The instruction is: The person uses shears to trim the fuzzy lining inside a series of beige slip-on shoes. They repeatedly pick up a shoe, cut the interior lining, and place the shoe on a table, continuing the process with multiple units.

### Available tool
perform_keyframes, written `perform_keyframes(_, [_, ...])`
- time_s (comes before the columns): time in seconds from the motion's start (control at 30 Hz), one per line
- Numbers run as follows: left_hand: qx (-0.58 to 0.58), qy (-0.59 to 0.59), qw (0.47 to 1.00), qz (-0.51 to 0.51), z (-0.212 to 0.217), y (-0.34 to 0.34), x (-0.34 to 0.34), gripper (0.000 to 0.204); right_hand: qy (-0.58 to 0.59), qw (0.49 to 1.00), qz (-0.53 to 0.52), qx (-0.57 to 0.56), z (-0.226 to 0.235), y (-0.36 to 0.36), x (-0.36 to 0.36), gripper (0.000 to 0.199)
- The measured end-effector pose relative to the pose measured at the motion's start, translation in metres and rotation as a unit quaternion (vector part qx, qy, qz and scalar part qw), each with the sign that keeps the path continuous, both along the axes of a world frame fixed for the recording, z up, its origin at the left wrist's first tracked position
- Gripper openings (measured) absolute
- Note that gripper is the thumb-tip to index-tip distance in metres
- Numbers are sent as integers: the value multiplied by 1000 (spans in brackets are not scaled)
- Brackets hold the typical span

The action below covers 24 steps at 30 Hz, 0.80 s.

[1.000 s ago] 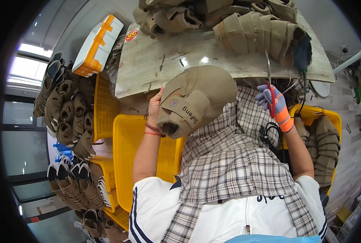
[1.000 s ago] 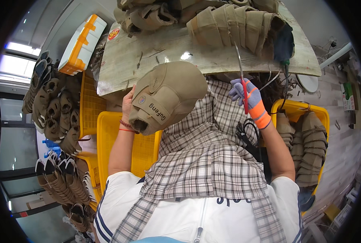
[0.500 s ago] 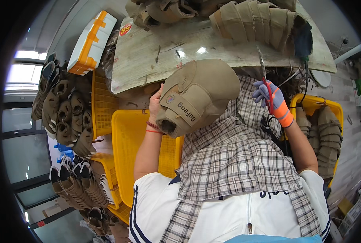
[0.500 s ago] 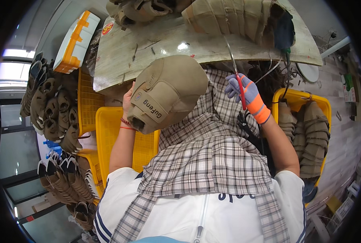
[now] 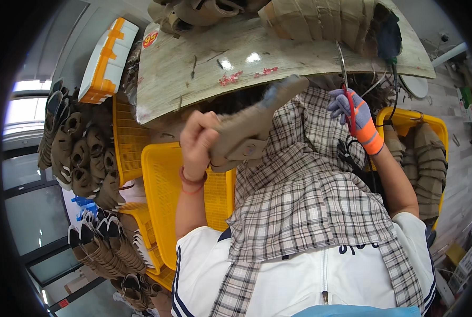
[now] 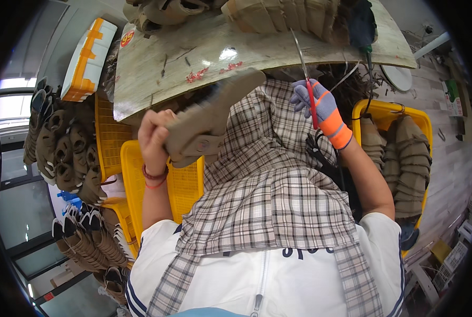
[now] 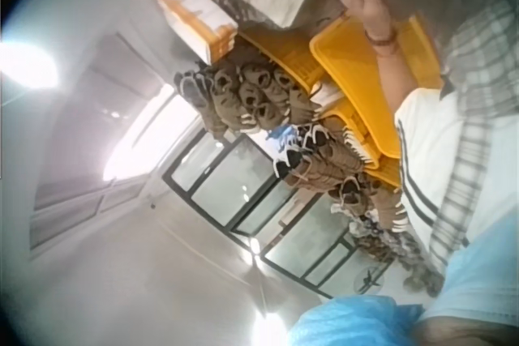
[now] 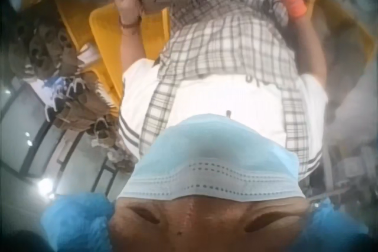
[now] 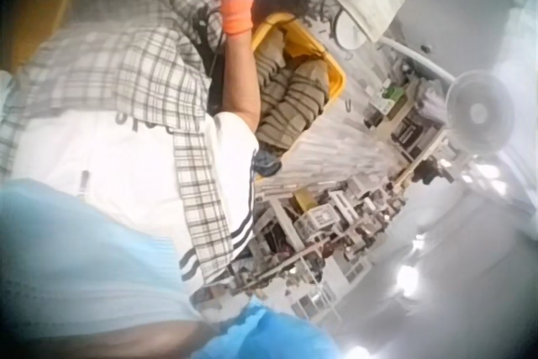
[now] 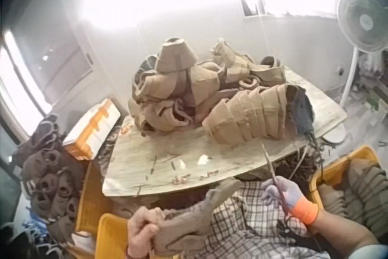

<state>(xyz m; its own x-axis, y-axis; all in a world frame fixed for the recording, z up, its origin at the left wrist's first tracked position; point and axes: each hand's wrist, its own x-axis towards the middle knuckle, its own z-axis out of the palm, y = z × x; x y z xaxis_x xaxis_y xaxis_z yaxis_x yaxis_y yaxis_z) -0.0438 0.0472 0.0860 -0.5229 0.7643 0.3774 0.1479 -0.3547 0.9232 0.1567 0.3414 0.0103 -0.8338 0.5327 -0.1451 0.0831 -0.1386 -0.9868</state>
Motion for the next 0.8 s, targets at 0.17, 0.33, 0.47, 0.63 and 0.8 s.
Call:
perform_keyframes(0.17, [-65,587,802,-91,-4,20,56,22,-53,990,-8,130,5,-26,-7,29])
perform_keyframes(0.33, [-43,578,814,-25,-49,10,78,17,-149,904,34,400,3,-45,-5,39])
perform_keyframes(0.47, [-166,438,846,256,-52,-1,79,28,-195,889,80,407,3,-48,-1,40])
perform_keyframes(0.63, [-99,-312,915,235,-93,-11,69,41,-177,876,143,426,8,-49,-5,33])
perform_keyframes(0.8, [-56,-458,866,191,-100,-18,54,38,-121,822,184,525,14,-43,-9,30])
